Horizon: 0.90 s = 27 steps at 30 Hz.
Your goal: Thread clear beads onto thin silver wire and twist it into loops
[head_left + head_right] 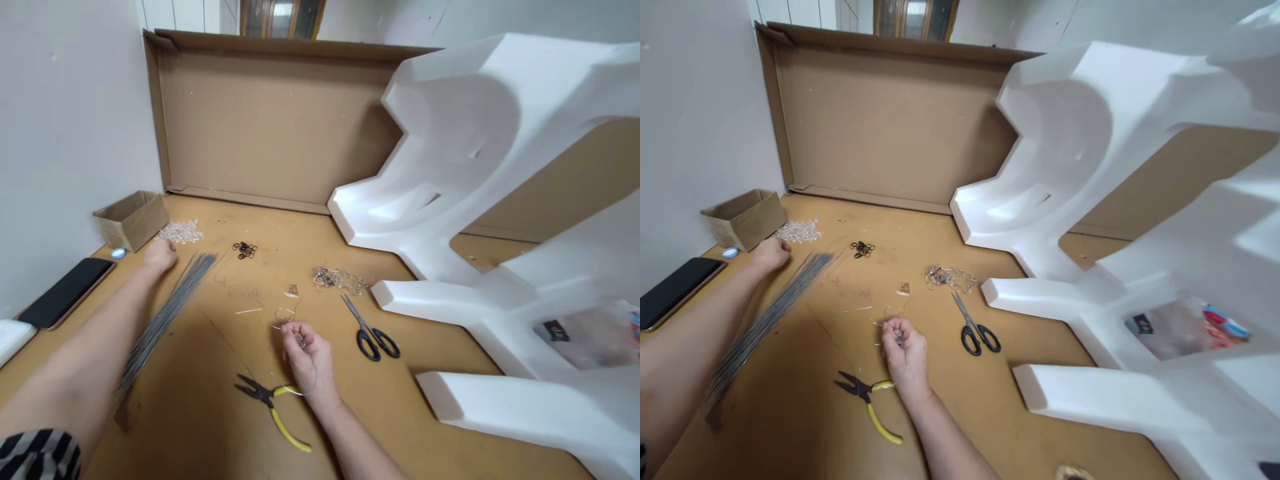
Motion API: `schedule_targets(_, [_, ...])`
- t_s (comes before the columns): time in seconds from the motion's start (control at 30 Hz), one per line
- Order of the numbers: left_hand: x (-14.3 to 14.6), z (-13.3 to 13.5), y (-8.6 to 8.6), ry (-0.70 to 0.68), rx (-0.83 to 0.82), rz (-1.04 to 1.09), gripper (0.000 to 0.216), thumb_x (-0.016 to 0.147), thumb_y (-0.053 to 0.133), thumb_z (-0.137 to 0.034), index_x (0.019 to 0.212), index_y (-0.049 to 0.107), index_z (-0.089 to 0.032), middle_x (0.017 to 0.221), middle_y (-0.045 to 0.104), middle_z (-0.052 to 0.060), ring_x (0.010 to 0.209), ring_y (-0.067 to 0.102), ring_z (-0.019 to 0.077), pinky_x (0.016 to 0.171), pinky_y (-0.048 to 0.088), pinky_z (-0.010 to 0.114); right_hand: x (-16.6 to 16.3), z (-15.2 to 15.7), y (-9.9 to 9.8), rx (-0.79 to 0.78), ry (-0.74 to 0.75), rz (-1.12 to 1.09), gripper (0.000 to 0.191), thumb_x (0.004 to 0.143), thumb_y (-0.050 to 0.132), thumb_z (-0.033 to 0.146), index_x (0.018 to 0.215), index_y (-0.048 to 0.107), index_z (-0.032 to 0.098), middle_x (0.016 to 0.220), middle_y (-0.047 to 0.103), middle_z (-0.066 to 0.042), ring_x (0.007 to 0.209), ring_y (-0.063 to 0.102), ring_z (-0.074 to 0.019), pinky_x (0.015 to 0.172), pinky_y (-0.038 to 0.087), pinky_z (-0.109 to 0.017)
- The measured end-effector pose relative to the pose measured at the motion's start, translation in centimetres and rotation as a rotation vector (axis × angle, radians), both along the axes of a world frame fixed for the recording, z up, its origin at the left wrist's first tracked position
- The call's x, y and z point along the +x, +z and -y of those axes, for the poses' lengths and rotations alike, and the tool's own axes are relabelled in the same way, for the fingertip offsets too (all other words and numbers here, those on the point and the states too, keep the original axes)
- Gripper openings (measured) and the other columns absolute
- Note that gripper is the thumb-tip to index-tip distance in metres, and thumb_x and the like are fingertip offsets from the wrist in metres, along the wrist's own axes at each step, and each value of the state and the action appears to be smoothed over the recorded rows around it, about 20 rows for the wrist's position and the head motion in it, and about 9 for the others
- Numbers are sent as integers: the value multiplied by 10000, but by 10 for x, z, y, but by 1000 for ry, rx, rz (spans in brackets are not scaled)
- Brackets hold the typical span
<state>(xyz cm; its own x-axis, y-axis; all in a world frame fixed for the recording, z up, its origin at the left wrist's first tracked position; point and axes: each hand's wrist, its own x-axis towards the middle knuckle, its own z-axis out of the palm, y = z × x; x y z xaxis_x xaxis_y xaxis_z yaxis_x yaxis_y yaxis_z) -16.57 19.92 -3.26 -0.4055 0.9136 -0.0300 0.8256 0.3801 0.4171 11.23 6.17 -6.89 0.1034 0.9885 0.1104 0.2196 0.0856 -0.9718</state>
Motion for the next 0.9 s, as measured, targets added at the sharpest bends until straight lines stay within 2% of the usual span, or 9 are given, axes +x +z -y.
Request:
schedule_targets(0.1, [-1,-15,-4,-12,-23,-71,178,563,541,-104,719,610,-152,947,617,156,911,553,279,720,407,314,1,-3,-1,-17,2,-1,246,705,489,398,594,474,179,369,418,54,351,332,-77,360,271,-198])
schedule_targets(0.23, [1,-34,-8,-6,35,-119,124,624,545,-220,711,611,-162,918,625,152,879,564,277,683,419,318,2,-6,-1,-17,-3,-6,263,703,493,416,594,479,177,373,425,50,350,332,-76,352,271,-195])
schedule_targets(0.4, [5,-49,-13,19,28,-138,225,660,525,-358,711,612,-157,921,618,174,897,557,297,668,429,335,2,-7,-5,-40,3,-34,278,700,493,439,601,474,180,370,412,57,343,326,-73,344,262,-191])
schedule_targets(0.53, [8,-53,-18,6,16,-149,168,659,525,-280,715,606,-143,970,598,188,938,535,314,709,421,365,3,-6,-8,-59,8,-55,285,697,490,449,600,468,182,371,399,64,339,321,-72,348,259,-191])
schedule_targets(0.6, [9,-52,-17,-8,46,-126,83,622,549,-202,658,590,-139,955,597,189,947,525,323,742,408,383,3,-5,-8,-56,12,-54,277,698,491,440,600,469,182,377,402,64,346,325,-73,356,261,-192])
schedule_targets(0.67, [12,-49,-13,9,126,5,34,569,568,-119,560,546,-143,913,603,174,965,509,329,783,388,398,4,-5,-8,-52,19,-52,267,702,488,425,599,467,181,381,404,64,353,330,-72,365,265,-193])
schedule_targets(0.77, [26,-40,-1,76,286,438,151,552,558,-43,490,472,-151,802,609,118,965,506,291,816,380,388,4,-4,-6,-56,20,-74,253,707,484,410,603,464,179,381,406,65,351,327,-70,367,261,-193])
schedule_targets(0.9, [68,-12,9,-11,284,782,100,648,530,-67,588,499,-141,637,588,28,674,580,126,660,464,245,4,-3,-3,-62,5,-111,238,699,494,394,602,464,179,366,410,68,339,311,-67,360,250,-192])
